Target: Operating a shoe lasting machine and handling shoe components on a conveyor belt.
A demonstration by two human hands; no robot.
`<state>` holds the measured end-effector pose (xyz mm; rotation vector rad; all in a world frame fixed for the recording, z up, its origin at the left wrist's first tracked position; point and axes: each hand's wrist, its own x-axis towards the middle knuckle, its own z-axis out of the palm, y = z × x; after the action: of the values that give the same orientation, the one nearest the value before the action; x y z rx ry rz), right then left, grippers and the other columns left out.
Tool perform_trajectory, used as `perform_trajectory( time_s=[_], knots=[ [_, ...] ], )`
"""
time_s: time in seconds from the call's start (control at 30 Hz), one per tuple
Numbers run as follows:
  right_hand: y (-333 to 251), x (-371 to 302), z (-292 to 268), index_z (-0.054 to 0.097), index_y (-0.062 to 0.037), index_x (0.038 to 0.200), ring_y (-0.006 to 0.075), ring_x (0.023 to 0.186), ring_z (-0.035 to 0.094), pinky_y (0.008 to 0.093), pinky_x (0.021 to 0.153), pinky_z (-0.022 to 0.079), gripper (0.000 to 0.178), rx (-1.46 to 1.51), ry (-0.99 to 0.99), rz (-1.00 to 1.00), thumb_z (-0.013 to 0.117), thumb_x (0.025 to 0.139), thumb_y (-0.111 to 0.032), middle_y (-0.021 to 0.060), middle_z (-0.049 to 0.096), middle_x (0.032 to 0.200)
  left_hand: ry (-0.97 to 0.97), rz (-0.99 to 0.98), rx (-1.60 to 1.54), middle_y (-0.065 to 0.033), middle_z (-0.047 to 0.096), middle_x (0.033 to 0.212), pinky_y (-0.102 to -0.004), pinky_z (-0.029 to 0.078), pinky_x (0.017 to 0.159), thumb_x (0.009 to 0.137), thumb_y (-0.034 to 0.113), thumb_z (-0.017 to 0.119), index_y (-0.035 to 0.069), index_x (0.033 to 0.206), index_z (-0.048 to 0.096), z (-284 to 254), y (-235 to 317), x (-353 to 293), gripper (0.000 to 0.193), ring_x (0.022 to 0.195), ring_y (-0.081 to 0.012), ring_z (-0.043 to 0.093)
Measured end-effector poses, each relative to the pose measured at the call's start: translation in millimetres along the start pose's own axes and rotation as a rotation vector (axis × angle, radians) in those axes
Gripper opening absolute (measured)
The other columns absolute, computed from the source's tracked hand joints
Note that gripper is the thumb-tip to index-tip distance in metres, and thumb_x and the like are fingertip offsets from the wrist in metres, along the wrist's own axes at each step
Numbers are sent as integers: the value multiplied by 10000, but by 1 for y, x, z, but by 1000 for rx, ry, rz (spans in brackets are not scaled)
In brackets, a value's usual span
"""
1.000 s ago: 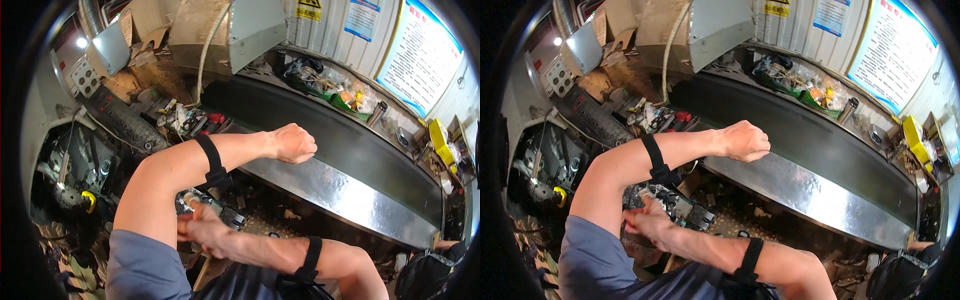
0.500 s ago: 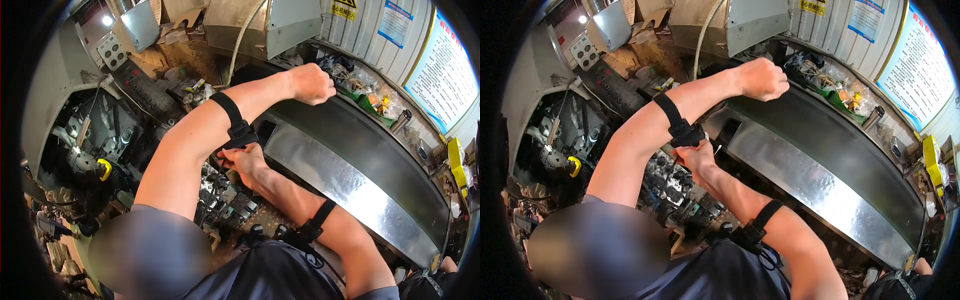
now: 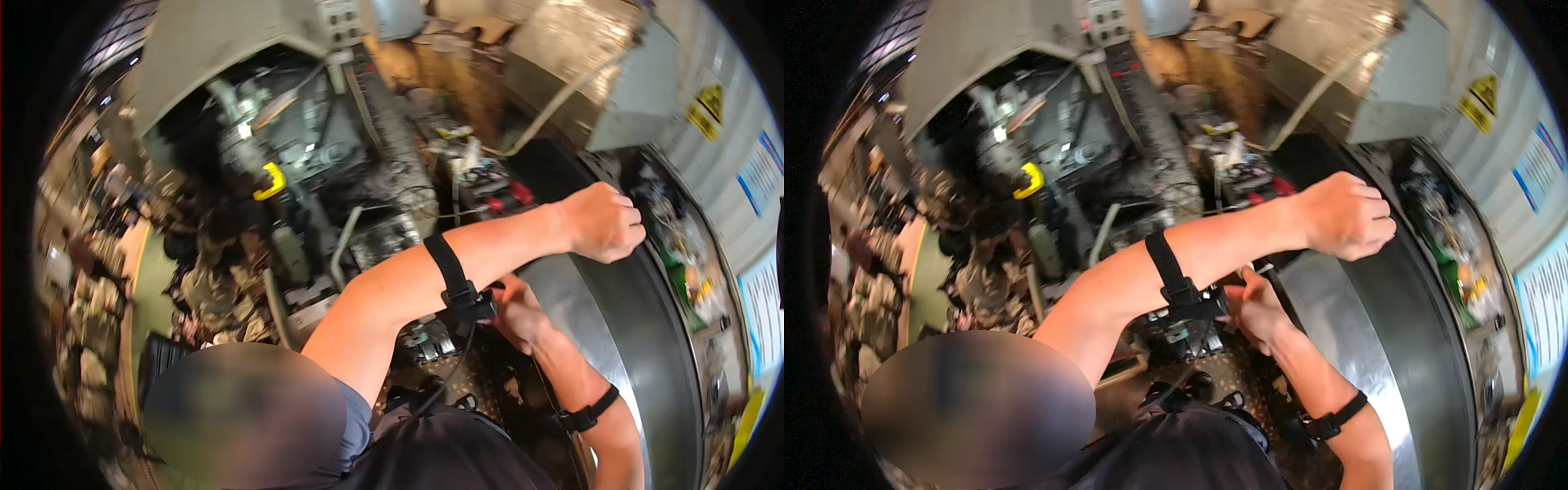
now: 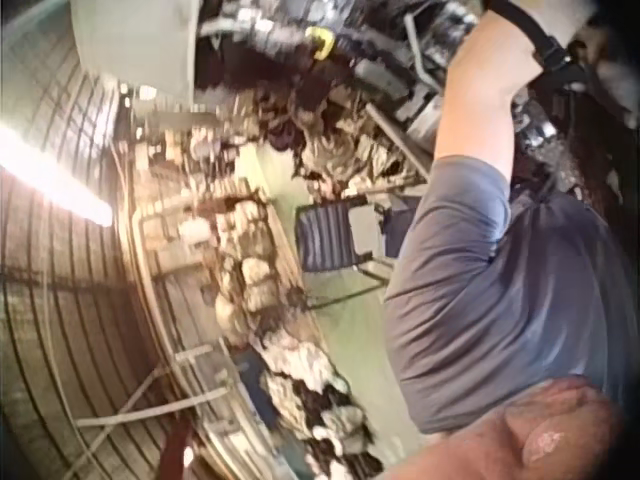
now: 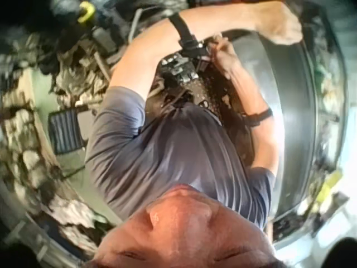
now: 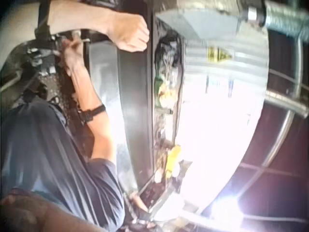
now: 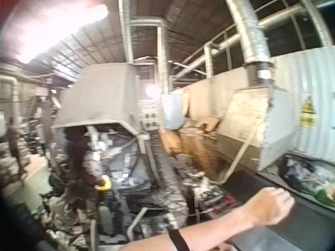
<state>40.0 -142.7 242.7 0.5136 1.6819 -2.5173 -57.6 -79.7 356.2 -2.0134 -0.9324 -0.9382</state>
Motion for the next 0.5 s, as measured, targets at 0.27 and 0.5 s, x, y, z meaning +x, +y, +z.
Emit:
perform_trajectory(
  time_s=[0.27,0.5],
  knots=[
    [35,58,59,53,9,1588,122,864,635,279,791,536,893,-464,-269,27,678,954,-68,142,724,1067,-207,-697,338,-71,719,847,-353,580,640,867,174,705,98,895,727,-232,10,-139,84,741,-249,706],
    [34,153,222,107,129,1509,452,1376,424,456,1137,355,1276,-862,-218,-399,867,719,-524,365,388,1469,148,-1312,768,-112,716,777,-283,526,622,901,104,706,13,912,728,-389,171,-269,95,656,-170,695]
  ],
)
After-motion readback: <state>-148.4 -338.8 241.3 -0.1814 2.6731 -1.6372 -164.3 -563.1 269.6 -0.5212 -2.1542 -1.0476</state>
